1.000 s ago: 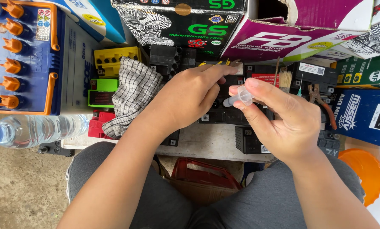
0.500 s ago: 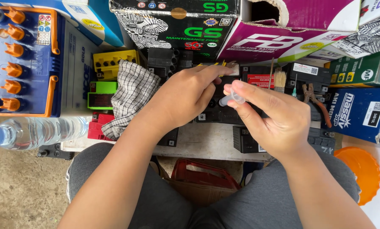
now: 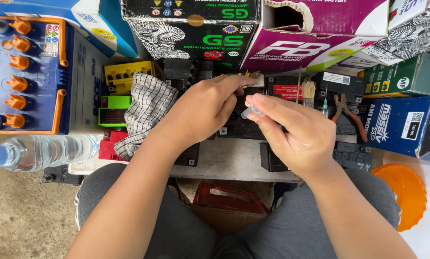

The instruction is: Filling a motorcycle battery with electrolyte liquid using a plastic syringe

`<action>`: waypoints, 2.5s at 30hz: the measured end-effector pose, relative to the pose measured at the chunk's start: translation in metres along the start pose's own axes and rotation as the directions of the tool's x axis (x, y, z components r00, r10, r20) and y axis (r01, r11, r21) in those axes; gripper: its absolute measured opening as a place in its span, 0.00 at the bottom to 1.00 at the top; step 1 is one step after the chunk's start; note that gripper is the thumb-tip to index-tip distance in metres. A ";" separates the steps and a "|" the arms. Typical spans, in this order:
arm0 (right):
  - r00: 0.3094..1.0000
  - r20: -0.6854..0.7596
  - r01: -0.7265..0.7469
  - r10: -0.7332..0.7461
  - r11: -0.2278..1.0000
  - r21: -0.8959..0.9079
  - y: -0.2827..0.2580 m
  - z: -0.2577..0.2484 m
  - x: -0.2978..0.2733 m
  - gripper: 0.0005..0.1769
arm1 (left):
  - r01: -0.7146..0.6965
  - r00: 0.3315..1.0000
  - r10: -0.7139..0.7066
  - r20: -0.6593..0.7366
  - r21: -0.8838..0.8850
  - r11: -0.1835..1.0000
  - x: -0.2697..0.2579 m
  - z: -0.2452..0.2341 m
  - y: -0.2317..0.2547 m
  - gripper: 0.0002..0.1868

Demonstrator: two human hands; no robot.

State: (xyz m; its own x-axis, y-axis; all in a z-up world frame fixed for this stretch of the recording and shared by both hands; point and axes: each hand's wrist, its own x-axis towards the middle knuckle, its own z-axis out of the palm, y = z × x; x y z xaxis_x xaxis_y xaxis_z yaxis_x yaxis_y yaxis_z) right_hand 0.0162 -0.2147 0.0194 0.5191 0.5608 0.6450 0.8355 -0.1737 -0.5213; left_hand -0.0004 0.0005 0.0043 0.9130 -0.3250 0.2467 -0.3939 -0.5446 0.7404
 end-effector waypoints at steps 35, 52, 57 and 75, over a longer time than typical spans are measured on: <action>0.970 -0.236 -0.096 0.060 0.985 -0.142 -0.020 -0.064 -0.035 0.06 | -0.246 0.934 0.308 -0.183 0.297 0.923 -0.002 0.006 0.065 0.15; 0.641 -0.729 -0.674 0.240 0.630 -0.386 -0.042 -0.155 -0.287 0.23 | -0.604 0.744 0.625 0.237 -0.162 0.780 0.004 0.234 0.184 0.13; 0.490 -0.786 -0.801 0.376 0.550 -0.236 -0.029 -0.169 -0.331 0.14 | -0.573 0.754 0.535 0.380 -0.018 0.820 0.021 0.309 0.197 0.19; 0.107 -0.724 -0.985 0.681 0.174 0.018 0.064 -0.172 -0.428 0.37 | -0.651 0.587 0.019 0.810 0.458 0.606 0.082 0.508 0.183 0.27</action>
State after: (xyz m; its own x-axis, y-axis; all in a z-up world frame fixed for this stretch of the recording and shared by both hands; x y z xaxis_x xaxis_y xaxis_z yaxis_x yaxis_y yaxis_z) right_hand -0.1216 -0.6053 -0.1942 0.7553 -0.6445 0.1185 -0.3693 -0.5680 -0.7355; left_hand -0.0512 -0.5185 -0.1573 0.4422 -0.8270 -0.3471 -0.8816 -0.4720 0.0017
